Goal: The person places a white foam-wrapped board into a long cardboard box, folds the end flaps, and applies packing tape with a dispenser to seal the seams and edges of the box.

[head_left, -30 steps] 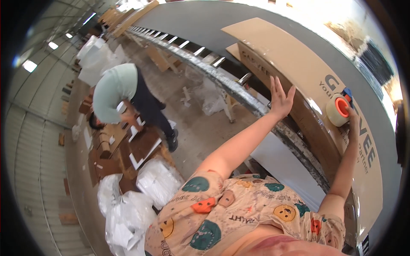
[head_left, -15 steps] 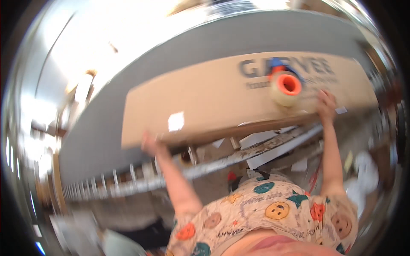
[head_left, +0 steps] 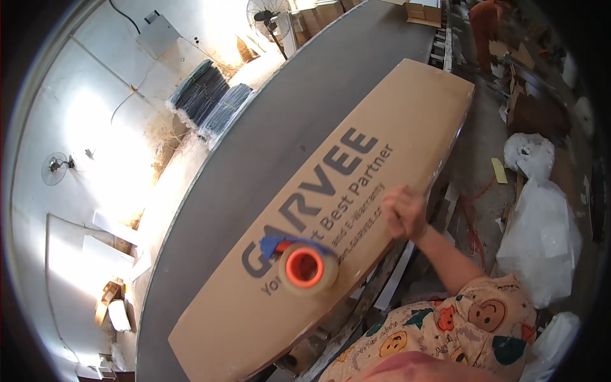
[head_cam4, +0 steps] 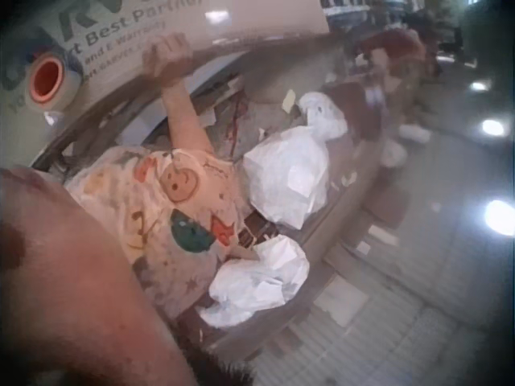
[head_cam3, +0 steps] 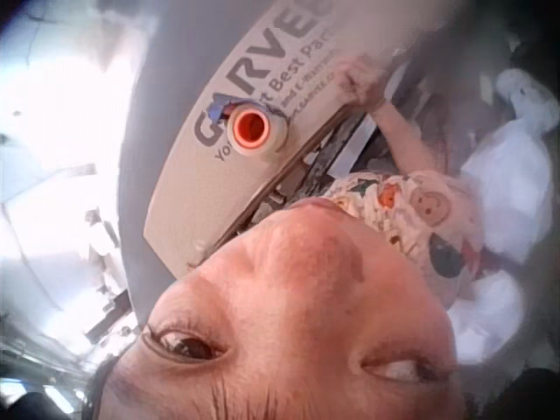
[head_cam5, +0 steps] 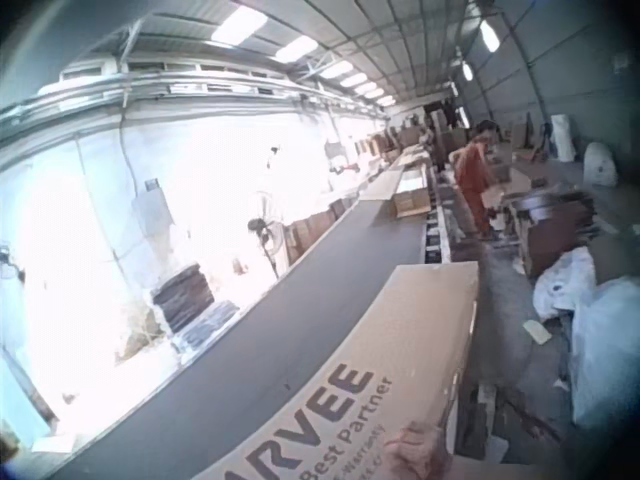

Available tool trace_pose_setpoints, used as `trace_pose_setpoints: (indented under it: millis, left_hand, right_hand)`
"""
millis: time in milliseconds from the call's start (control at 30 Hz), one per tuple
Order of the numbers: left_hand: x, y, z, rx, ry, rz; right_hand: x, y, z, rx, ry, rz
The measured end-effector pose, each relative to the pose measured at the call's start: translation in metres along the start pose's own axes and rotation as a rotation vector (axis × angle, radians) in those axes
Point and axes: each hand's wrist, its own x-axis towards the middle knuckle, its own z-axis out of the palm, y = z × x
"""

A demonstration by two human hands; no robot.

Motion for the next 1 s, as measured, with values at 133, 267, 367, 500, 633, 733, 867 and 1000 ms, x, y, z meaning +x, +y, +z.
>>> trace_pose_setpoints:
  millis: [133, 267, 367, 500, 633, 733, 867, 1000]
  left_hand:
    - [-0.061, -0.001, 0.006, 0.102, 0.012, -0.033]
    - [-0.111, 0.008, -0.027, 0.216, 0.012, -0.049]
    - [-0.148, 0.015, -0.071, 0.607, -0.14, 0.131]
    - [-0.229, 0.059, -0.04, 0.14, -0.182, -0.315]
    - [-0.238, 0.106, -0.042, 0.651, -0.555, -0.488]
    - [-0.16, 0.114, -0.035, 0.711, -0.449, 0.026]
    - [-0.027, -0.002, -0.032, 1.238, -0.277, 0.681]
    - [0.011, -0.112, 0.021, -0.117, -0.653, 0.177]
  right_hand:
    - [0.016, 0.011, -0.004, 0.129, -0.037, -0.013]
    - [0.03, 0.066, 0.034, 0.279, -0.026, -0.017]
    - [0.072, 0.131, 0.081, 0.407, -0.002, -0.005]
    - [0.133, 0.222, 0.159, 0.083, -0.015, -0.139]
    - [0.165, 0.21, 0.249, -0.057, -0.157, 0.173]
    - [0.159, 0.142, 0.254, 0.421, -0.78, 0.008]
    - [0.122, 0.028, 0.197, 0.482, -0.598, 0.437]
    - [0.087, -0.044, 0.2, 0.681, -0.451, 0.781]
